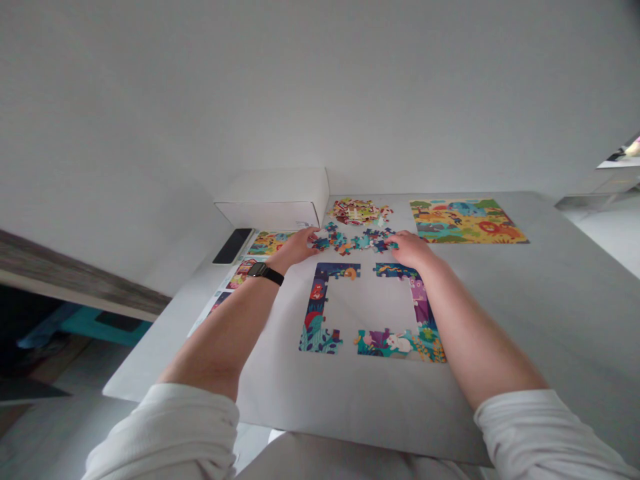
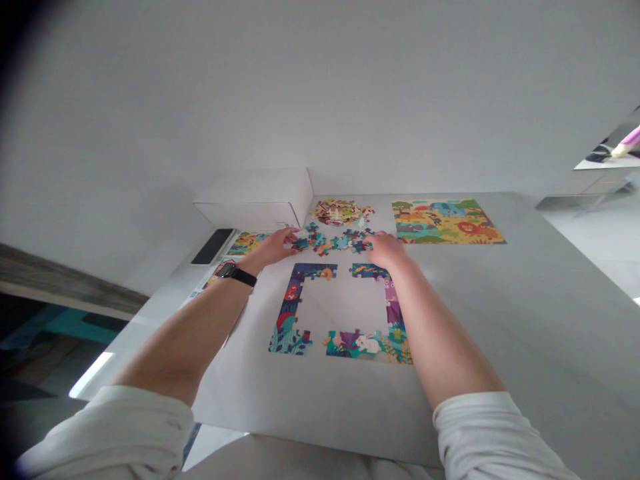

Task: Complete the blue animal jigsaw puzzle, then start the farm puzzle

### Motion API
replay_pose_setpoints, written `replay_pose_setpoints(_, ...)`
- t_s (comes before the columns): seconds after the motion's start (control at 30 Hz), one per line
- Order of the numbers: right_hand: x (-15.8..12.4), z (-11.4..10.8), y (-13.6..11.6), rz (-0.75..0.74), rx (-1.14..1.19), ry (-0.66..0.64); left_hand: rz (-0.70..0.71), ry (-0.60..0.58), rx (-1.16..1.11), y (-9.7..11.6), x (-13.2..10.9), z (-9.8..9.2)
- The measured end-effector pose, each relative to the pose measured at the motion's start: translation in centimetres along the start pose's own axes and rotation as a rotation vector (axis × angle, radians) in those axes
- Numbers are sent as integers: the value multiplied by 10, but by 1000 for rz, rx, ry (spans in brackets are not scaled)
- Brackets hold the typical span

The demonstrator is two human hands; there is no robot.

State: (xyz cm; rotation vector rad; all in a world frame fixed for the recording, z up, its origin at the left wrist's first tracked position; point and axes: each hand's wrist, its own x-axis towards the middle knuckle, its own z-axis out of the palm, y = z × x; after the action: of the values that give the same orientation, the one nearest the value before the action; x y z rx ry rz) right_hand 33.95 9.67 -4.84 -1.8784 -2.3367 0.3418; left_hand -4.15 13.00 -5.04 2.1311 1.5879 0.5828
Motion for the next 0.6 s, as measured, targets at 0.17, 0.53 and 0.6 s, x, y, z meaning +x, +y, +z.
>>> replay_pose_setpoints(0.17,-1,-1,-2,3,-14,0,-48,-24,13,-2,0,-2)
replay_pose_setpoints(0.53,-1,-2,-3,4,-29,-3,80,-102,256,-1,13,-4)
replay_pose_setpoints(0.6,-1,-2,-3,7,-29,-8,98,-115,279,1,17,-6)
